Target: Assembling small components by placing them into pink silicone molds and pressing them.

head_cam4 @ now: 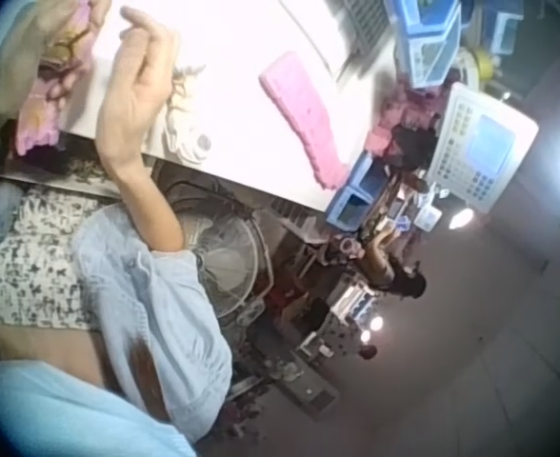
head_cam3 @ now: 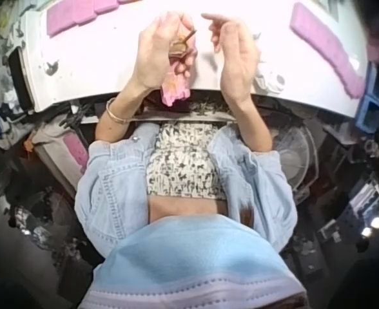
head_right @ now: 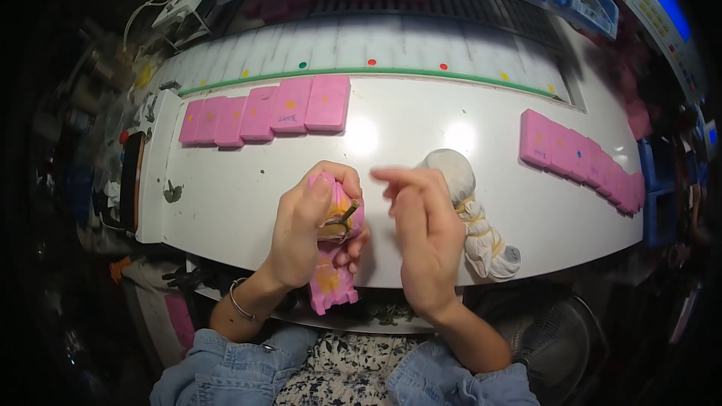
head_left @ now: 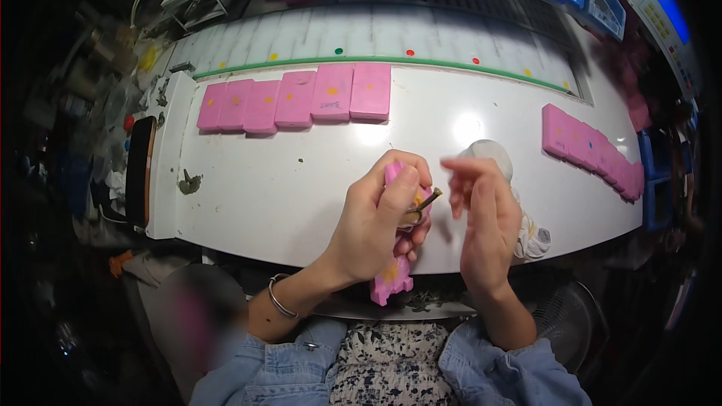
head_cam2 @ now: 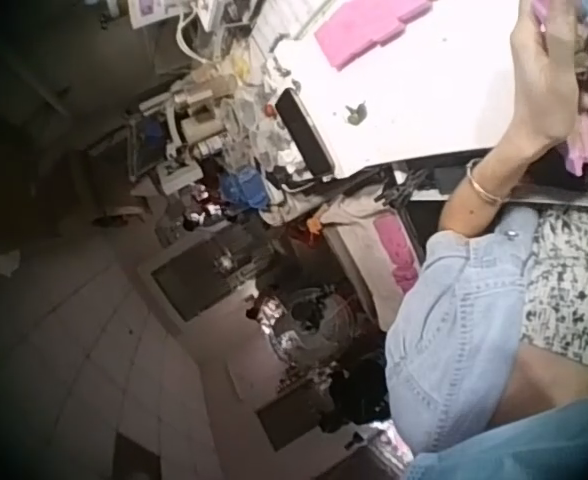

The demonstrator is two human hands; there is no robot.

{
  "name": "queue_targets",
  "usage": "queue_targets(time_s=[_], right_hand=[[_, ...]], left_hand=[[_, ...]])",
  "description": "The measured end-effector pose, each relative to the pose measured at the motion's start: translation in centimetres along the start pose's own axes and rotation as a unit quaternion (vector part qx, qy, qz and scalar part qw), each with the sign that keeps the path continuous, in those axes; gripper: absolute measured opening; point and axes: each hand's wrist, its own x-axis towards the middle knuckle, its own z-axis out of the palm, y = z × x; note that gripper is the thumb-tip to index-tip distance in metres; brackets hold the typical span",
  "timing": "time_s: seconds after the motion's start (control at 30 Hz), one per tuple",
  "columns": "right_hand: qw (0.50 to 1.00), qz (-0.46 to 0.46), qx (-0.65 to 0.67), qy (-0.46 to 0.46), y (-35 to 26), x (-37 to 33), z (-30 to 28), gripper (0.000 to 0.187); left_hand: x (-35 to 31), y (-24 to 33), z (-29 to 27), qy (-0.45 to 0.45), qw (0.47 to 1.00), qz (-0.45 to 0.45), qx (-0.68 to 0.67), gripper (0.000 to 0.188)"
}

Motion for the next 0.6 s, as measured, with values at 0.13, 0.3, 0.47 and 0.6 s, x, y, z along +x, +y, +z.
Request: queue_targets(time_s=[0.13, 0.3, 0.47, 0.6], right_hand=[[0.995, -0.042, -0.016, -0.087, -0.8, -0.9, 0.4, 0.017], [0.997, 0.018, 0.009, -0.077, -0.2, -1.0, 0.5, 0.010], [0.995, 0.045, 0.065, -0.059, -0.5, -1.7, 0.6, 0.007], [0.996, 0.039, 0.070, -0.048, -0.4, -2.3, -0.4, 0.004]], left_hand=[[0.4, -1.0, -0.5, 0.027, 0.999, 0.036, 0.022, 0.031], [0.4, -1.4, -0.5, 0.046, 0.997, 0.042, 0.036, 0.037], [0.5, -1.7, -0.3, 0.077, 0.996, 0.007, -0.040, 0.040], [0.8, -1.7, -0.8, 0.088, 0.994, 0.005, -0.069, 0.042]])
